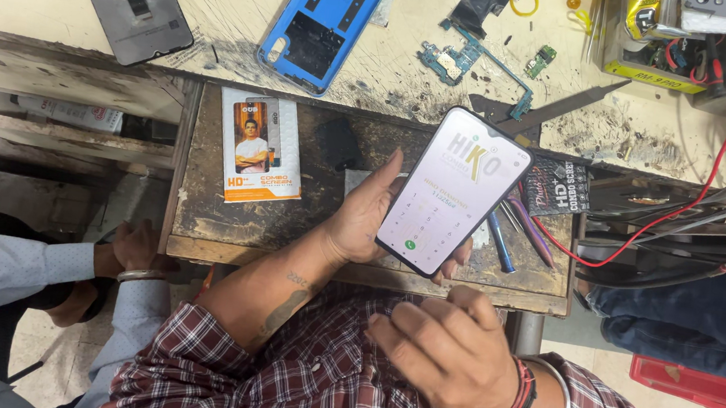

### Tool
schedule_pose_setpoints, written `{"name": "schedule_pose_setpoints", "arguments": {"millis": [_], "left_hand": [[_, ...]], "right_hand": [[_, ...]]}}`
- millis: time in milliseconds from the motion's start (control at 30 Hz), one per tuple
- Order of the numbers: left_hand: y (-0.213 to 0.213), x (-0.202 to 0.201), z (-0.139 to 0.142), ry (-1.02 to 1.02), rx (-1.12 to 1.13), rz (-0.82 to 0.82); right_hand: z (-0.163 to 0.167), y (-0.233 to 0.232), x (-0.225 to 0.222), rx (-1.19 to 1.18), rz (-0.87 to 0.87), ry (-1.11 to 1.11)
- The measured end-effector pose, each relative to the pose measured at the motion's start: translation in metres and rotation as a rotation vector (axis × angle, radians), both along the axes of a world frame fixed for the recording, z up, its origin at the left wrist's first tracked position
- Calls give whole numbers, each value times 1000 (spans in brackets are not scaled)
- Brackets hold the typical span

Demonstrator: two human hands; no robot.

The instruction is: The person disassembles a smartphone, removes the back cover, and uses a plastic pry tool and screwdriver to detach internal components. They then reassemble the phone, securing the back cover and testing the device by turning it on.

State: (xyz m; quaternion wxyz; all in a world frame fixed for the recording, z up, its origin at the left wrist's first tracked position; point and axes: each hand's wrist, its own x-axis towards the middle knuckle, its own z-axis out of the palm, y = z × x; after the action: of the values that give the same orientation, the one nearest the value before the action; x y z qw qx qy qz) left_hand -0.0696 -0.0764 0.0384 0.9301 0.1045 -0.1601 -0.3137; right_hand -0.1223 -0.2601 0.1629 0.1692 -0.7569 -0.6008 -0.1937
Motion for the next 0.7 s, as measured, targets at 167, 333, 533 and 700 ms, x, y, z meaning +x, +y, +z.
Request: {"name": "schedule_pose_setpoints", "arguments": {"millis": [167,333,533,700], "left_hand": [[-4,1,-10,36,106,87],[-13,4,-26,109,153,147],[-10,3,-26,-126,153,73],[-6,2,-15,-105,268,90]], "right_hand": [[9,-7,16,-25,-196,54],[18,-10,36,-157,-353,78],[32,-18,68,-108,-514,25],[27,-29,69,91,-611,-23]]}}
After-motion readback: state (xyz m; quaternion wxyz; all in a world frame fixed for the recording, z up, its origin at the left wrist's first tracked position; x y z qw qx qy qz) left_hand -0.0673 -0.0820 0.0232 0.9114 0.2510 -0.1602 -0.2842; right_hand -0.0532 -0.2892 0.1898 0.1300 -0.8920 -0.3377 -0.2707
